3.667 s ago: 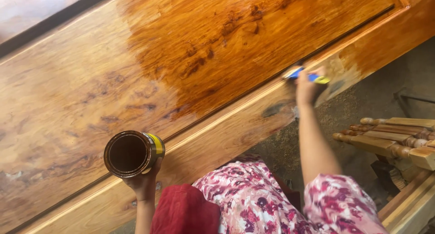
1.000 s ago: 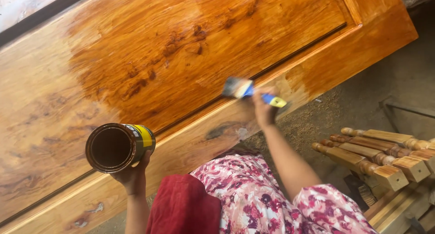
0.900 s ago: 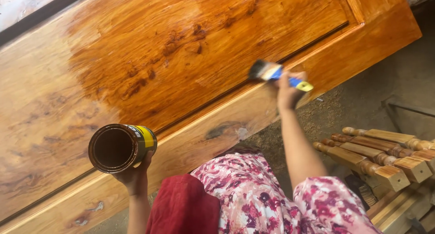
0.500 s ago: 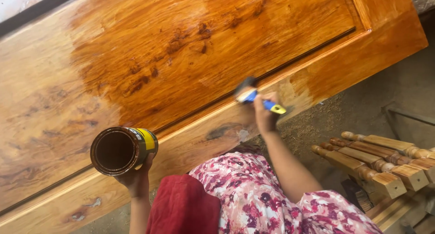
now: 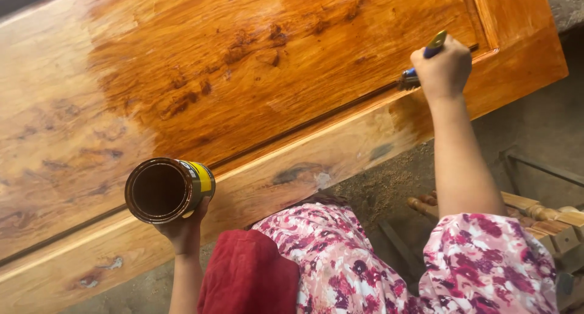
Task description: Apply varnish to a wooden door using a paintbrush.
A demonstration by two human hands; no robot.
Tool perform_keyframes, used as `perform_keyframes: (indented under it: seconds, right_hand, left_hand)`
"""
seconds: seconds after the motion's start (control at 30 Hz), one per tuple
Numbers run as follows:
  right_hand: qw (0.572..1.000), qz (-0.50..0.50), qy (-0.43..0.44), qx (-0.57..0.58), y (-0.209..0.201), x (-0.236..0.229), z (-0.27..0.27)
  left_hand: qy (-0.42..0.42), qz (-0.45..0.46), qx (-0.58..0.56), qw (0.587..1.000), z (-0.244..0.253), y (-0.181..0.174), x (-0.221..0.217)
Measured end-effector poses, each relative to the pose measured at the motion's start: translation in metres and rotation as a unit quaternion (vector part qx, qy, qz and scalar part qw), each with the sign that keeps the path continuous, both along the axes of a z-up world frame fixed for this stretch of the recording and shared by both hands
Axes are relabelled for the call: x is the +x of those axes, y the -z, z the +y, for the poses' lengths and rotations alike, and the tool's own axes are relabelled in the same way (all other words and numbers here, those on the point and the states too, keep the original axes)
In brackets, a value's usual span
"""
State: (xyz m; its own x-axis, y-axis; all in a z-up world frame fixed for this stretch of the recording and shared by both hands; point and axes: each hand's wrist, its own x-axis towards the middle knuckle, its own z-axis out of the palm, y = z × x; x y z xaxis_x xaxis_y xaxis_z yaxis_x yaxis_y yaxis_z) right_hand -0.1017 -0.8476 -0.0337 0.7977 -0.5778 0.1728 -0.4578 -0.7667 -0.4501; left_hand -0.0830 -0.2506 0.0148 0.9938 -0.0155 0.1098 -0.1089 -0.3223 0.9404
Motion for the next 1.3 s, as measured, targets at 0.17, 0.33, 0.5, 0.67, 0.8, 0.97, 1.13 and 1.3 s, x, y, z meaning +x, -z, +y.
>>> perform_keyframes:
  seconds: [0.17, 0.33, 0.5, 0.67, 0.8, 0.97, 1.13, 1.3]
  right_hand:
    - [0.985, 0.078, -0.056, 0.146, 0.009, 0.002, 0.077]
    - [0.925, 0.031, -0.023, 0.379, -0.025, 0.032, 0.155]
    - [0.901, 0.002, 0.022, 0.433, -0.009, 0.036, 0.126]
    - [0.988, 0.052, -0.015, 0.145, -0.001, 0.019, 0.039]
    - [0.99, 0.014, -0.1, -0.098, -0.02, 0.022, 0.034]
    - [0.928, -0.174, -0.064, 0.324, -0.053, 0.025, 0.092]
    - [0.76, -0.288, -0.214, 0.542, -0.094, 0.024, 0.213]
    - [0.739, -0.241, -0.259, 0.573, -0.102, 0.016, 0.29]
  left_hand:
    - [-0.011, 0.009, -0.008, 1.0, 0.002, 0.006, -0.012]
    - [-0.034, 0.014, -0.043, 0.998, 0.004, 0.018, -0.014]
    - [-0.039, 0.014, -0.045, 0.998, 0.01, 0.023, -0.02]
    - [-0.013, 0.005, -0.053, 0.998, 0.012, 0.019, -0.022]
    - [-0.02, -0.048, 0.057, 0.997, 0.003, 0.022, -0.016]
    - [-0.005, -0.149, 0.172, 0.974, -0.019, 0.02, -0.006]
    - [0.044, -0.158, 0.143, 0.976, -0.038, 0.02, -0.001]
    - [0.101, -0.149, 0.124, 0.976, -0.06, 0.016, 0.002]
